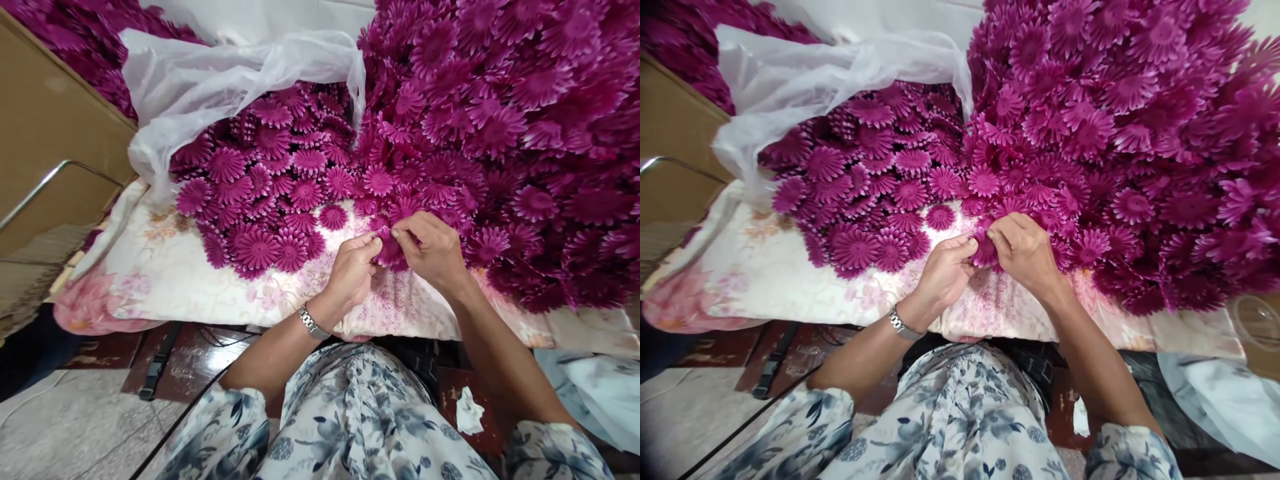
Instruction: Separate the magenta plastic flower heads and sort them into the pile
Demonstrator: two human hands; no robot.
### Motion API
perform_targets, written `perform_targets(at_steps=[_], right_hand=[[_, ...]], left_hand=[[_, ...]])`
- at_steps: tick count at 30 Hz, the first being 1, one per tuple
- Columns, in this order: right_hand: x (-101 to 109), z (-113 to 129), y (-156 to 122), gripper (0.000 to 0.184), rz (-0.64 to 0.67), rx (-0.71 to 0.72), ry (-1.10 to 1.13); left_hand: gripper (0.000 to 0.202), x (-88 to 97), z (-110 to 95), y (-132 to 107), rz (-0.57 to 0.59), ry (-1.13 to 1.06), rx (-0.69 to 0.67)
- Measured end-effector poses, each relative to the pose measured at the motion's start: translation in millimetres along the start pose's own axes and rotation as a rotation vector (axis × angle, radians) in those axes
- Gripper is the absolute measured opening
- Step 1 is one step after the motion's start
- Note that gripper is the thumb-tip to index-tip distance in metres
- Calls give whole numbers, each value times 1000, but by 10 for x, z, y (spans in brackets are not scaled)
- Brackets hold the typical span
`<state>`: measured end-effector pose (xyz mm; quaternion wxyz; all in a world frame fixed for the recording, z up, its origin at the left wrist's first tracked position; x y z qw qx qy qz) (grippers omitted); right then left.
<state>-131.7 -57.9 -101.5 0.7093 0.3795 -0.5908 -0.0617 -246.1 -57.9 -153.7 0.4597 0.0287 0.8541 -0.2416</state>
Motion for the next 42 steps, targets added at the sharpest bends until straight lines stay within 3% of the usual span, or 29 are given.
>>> perform_targets(at_steps=[5, 8, 11, 15, 22, 25, 30, 36, 39, 42], right_hand=[[147, -30, 23, 10, -59, -76, 5], [64, 17, -26, 12, 13, -13, 29], [-60, 75, -102, 12, 87, 49, 34], [-91, 101, -164, 15, 43, 62, -23], [-51, 122, -187, 16, -6, 7, -124], [-14, 99, -169, 14, 0, -54, 5], [16, -5, -165, 15, 95, -293, 269], [-17, -67, -233, 18, 142, -438, 415], [-4, -37, -243, 14, 106, -396, 325], [33, 49, -242, 15, 21, -248, 133]], left_hand=[[16, 21, -60, 16, -59, 20, -75], [14, 12, -59, 8, -31, 4, -107], [14, 9, -20, -21, 12, 9, -46], [31, 11, 32, -53, 32, 18, 49], [28, -6, 15, -47, 33, 66, -7], [30, 27, 9, -49, 0, 102, -16], [30, 37, 8, -46, 31, 141, -77], [28, 27, 18, -38, 38, 188, -99], [26, 33, 32, -29, 44, 190, -88], [24, 40, 19, -22, 43, 204, -144]])
Point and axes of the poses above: each hand's wrist, its own y-axis towards the middle knuckle, its own x-axis out of the back of the hand, z = x × y, the point moved 4 cm from there along y, towards the middle knuckle, and after that the axes turned 12 degrees about -y, right-handed, at the moved point
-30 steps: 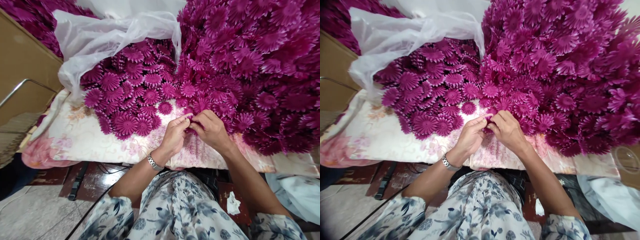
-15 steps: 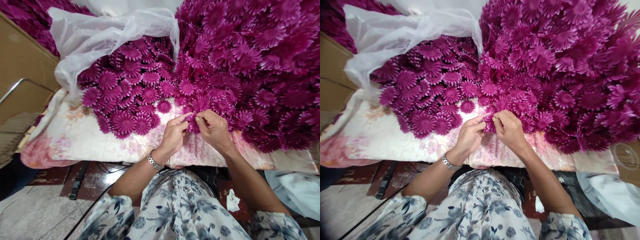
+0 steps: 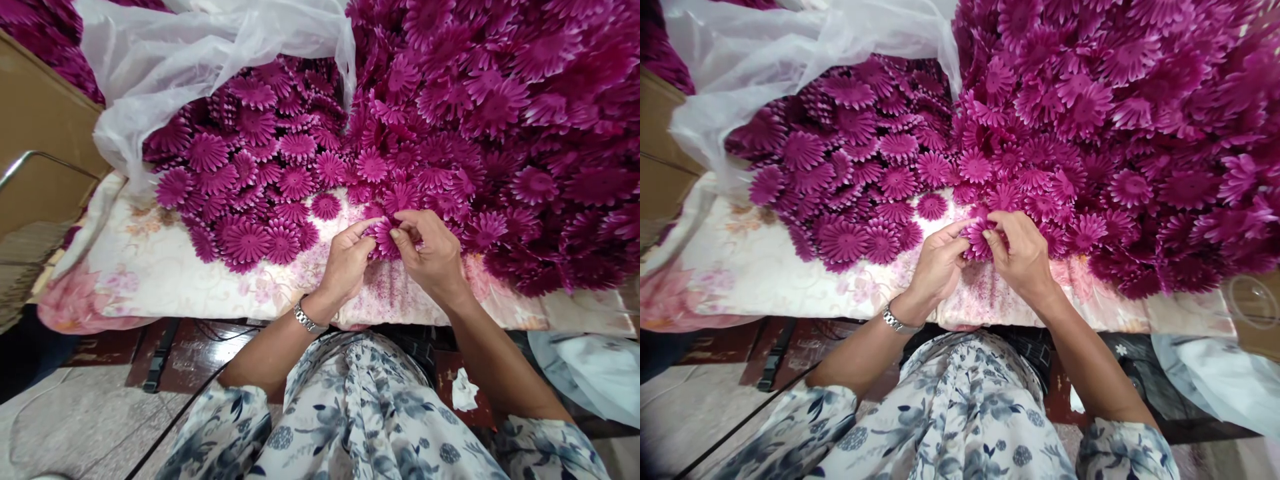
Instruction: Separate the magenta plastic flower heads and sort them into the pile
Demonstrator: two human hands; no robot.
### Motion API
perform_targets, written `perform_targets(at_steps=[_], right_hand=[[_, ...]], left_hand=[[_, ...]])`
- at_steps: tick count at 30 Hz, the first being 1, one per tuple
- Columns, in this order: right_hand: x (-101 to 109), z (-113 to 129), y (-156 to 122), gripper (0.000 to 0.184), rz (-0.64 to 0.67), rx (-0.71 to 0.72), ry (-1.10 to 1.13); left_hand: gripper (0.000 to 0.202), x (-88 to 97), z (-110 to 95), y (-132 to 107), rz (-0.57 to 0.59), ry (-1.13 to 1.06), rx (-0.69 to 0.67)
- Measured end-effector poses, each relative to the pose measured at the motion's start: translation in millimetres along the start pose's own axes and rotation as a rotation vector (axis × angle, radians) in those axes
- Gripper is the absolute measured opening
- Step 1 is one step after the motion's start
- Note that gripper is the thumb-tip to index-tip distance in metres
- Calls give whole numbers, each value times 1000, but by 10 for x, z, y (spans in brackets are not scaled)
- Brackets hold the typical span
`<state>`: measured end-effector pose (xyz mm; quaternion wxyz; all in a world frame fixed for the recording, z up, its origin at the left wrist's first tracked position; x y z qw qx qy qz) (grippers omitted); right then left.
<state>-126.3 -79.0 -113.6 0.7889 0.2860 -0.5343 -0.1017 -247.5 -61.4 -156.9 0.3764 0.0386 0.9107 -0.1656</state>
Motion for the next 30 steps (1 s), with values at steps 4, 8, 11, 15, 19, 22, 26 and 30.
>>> perform_targets(at_steps=[4, 8, 11, 15, 19, 22, 26, 30], right_hand=[[-17, 91, -58, 17, 14, 161, -60], [-7, 103, -91, 35, 90, 208, -36], [26, 60, -73, 23, 129, 150, 32], [48, -24, -55, 15, 153, 39, 135], [19, -153, -93, 18, 136, -194, 254], [-18, -214, -125, 19, 153, -333, 338], [-40, -210, -119, 17, 201, -350, 394], [-20, -194, -95, 14, 180, -303, 347]], left_hand=[[26, 14, -17, -6, -33, 25, -21], [31, 47, -14, -11, -54, 149, -44], [31, 58, -3, -4, 10, 206, -128], [31, 88, 20, -3, 38, 279, -152], [35, 98, 32, -18, 51, 316, -105], [34, 77, 31, -27, 71, 312, -91], [33, 44, 30, -34, 92, 292, -76], [33, 48, 24, -46, 92, 300, -90]])
Point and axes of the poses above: each hand's wrist, its own y-axis towards the middle knuckle, its own x-axis out of the back of the hand, z = x × y, the point moved 4 cm from there along y, towards the middle knuckle, and after that the axes turned 12 degrees about -y, right-handed, at the moved point
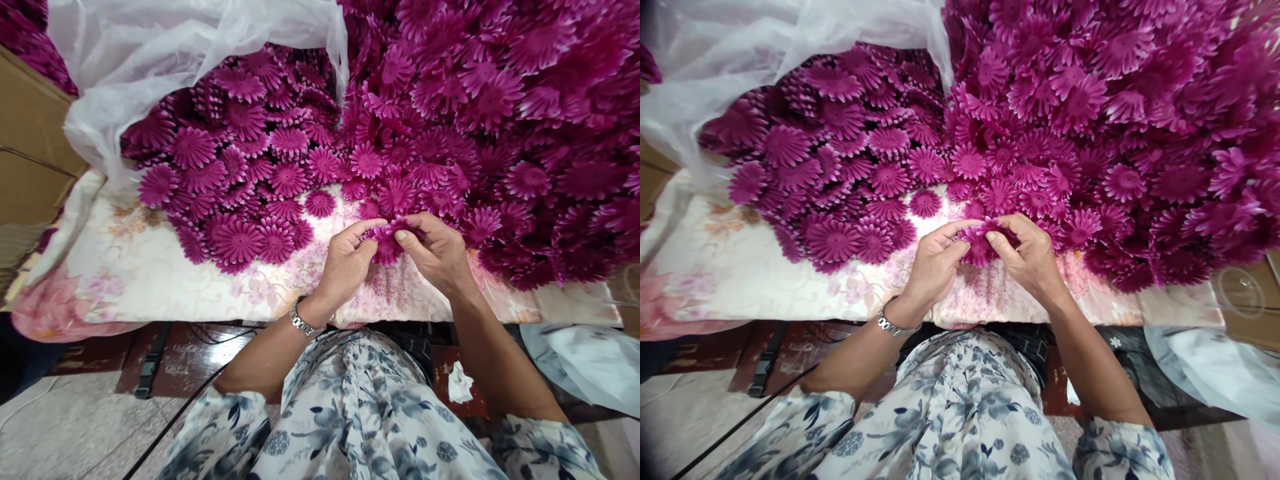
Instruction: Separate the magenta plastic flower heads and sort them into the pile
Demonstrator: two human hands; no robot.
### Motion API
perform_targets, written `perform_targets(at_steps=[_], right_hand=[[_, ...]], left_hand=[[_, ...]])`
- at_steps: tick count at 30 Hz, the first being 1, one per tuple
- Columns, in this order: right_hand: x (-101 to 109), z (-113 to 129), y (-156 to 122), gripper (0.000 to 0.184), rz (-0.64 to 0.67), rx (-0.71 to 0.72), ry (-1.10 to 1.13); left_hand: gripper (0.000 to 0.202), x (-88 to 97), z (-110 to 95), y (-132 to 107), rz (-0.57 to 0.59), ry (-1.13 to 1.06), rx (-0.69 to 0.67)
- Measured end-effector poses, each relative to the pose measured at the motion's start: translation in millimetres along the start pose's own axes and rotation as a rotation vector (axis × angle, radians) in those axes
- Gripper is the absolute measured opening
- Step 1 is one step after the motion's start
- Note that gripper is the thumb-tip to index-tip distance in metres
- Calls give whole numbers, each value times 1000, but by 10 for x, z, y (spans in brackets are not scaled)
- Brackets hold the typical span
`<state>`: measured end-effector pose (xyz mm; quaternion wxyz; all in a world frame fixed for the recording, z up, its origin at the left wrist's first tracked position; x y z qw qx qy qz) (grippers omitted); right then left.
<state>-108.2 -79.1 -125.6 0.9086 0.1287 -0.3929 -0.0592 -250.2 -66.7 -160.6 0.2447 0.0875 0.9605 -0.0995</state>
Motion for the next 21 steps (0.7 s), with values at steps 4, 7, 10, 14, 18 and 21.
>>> perform_targets(at_steps=[4, 7, 10, 14, 18, 21], right_hand=[[34, 15, -12, 15, -2, -35, -46], [60, 5, -35, 22, 22, -111, -5], [73, -11, -53, 17, 47, -159, 78], [78, -21, -56, 11, 63, -141, 165], [76, -43, -67, 16, 61, -129, 149], [87, -59, -76, 16, 0, -128, 115]], left_hand=[[33, 12, -6, -10, 0, 17, -13], [31, 26, -18, -8, -20, 30, -46], [31, 42, -27, -4, -47, 34, -84], [30, 50, -40, -2, -62, 33, -96], [29, 53, -80, 2, -112, -48, -103], [28, 62, -119, 3, -184, -121, -127]])
Point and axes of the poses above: each hand's wrist, its own y-axis towards the middle knuckle, its own x-axis out of the back of the hand, z = x × y, the point moved 4 cm from there along y, towards the middle knuckle, and after that the axes turned 12 degrees about -y, right-handed, at the moved point
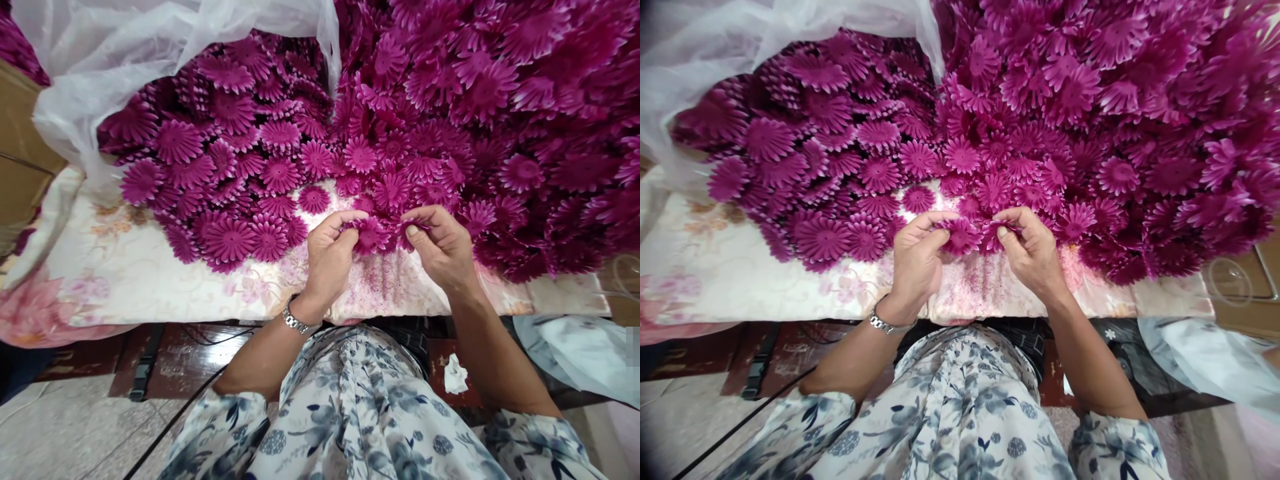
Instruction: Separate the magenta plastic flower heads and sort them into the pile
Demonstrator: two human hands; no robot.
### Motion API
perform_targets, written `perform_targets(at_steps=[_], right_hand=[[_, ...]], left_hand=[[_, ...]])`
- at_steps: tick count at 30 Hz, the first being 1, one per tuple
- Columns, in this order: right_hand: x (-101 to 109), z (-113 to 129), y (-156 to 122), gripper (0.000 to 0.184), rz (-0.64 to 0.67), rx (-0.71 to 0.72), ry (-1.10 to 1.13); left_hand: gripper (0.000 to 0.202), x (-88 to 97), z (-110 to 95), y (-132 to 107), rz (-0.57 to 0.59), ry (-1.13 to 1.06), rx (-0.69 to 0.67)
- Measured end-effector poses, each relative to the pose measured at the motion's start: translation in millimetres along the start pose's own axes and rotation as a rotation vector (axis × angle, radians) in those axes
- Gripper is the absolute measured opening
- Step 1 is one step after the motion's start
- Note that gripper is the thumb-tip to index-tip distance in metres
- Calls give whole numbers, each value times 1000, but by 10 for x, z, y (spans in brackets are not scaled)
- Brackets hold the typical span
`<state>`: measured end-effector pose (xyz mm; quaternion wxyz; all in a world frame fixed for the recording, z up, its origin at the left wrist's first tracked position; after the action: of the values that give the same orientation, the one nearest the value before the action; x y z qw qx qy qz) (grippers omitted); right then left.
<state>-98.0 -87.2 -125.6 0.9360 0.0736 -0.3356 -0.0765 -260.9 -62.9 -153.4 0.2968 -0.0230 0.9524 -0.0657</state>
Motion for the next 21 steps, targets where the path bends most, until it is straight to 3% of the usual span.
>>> perform_targets(at_steps=[3, 9, 21], right_hand=[[10, -19, 0, 11, -49, -21, -61], [105, -39, 3, 18, -181, -64, -98], [78, -57, -27, 26, -119, -22, -52]], left_hand=[[26, 10, -26, 7, -46, -30, -26], [30, 54, -33, 25, -60, 8, -72], [29, 25, -28, 35, -31, -58, 11]])
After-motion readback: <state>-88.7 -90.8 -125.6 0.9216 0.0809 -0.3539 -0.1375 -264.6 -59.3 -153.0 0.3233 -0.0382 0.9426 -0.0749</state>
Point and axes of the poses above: each hand's wrist, its own y-axis towards the middle knuckle, its own x-axis out of the back of the hand, z = x × y, the point moved 4 cm from there along y, towards the middle knuckle, and after that the axes turned 12 degrees about -y, right-handed, at the moved point
